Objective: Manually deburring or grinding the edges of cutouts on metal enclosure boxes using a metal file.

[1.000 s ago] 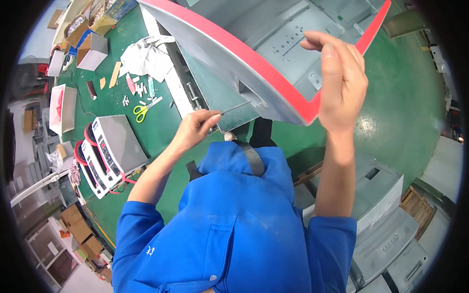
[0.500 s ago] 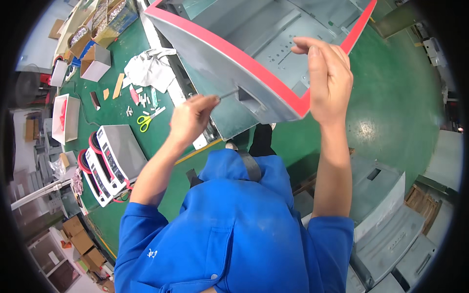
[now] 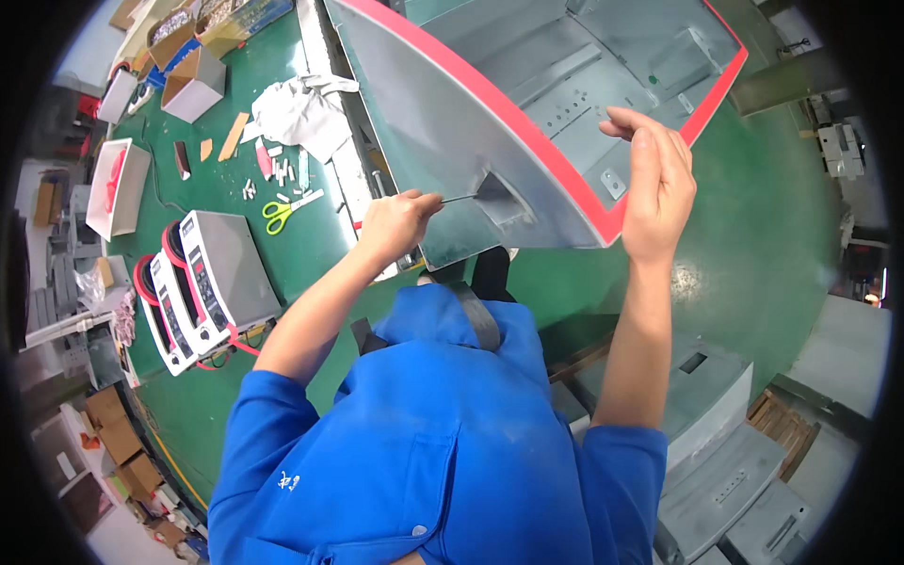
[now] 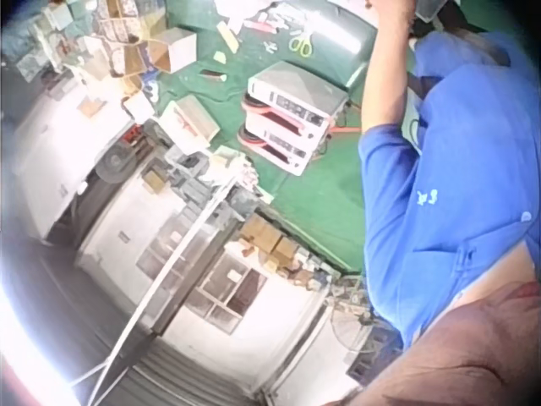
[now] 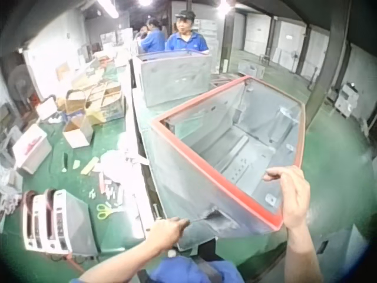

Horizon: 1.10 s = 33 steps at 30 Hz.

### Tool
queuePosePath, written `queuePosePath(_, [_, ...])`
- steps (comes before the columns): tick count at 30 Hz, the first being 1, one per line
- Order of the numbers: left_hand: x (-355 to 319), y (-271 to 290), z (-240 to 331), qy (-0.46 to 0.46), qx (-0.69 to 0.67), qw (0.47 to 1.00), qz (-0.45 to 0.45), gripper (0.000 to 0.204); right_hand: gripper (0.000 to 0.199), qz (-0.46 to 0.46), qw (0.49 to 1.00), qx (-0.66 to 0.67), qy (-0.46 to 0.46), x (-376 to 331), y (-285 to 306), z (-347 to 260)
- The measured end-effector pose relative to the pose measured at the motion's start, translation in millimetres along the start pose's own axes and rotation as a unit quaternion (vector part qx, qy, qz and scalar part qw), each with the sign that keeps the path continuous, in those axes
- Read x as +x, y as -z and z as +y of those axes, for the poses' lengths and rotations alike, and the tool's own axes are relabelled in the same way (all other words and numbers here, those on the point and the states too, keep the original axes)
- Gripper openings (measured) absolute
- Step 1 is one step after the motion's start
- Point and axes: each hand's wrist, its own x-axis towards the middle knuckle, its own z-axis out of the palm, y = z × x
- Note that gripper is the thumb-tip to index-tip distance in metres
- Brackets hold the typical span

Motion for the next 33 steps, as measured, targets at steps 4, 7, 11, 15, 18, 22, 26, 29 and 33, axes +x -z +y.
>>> queuePosePath(4, [-15, -13, -10, 0.053, -0.029, 0.998, -0.032, 0.012, 0.027, -0.005, 1.0, -0.002, 0.003, 6, -1, -3])
queuePosePath(7, [-13, 7, 28, -0.021, -0.112, 0.993, 0.007, 0.012, 0.028, -0.018, 1.0, -0.006, -0.021, 3, -1, -5])
queuePosePath(11, [-25, 18, 51, -0.061, -0.211, 0.976, -0.003, 0.019, 0.031, -0.025, 0.999, 0.016, -0.03, 2, -3, -8])
queuePosePath(15, [-28, 32, 73, -0.077, -0.202, 0.976, -0.037, 0.031, 0.03, -0.024, 0.999, 0.017, -0.043, 2, -4, -11])
queuePosePath(18, [-21, 33, 83, -0.101, -0.149, 0.982, -0.061, 0.042, 0.03, -0.028, 0.999, 0.005, -0.045, 0, -4, -15])
queuePosePath(22, [-37, 41, 91, -0.064, -0.144, 0.987, -0.043, 0.042, 0.029, -0.023, 0.999, -0.008, -0.038, 2, -5, -13])
queuePosePath(26, [-22, 31, 90, -0.102, -0.141, 0.985, 0.014, 0.024, 0.028, -0.008, 1.0, -0.005, -0.023, 2, -3, -14])
queuePosePath(29, [-29, 41, 93, -0.099, -0.154, 0.983, -0.012, 0.028, 0.027, -0.003, 1.0, -0.017, -0.007, 2, 1, -7])
queuePosePath(33, [-23, 38, 92, -0.095, -0.119, 0.986, -0.063, 0.043, 0.026, -0.002, 1.0, -0.011, -0.003, 5, -3, -12])
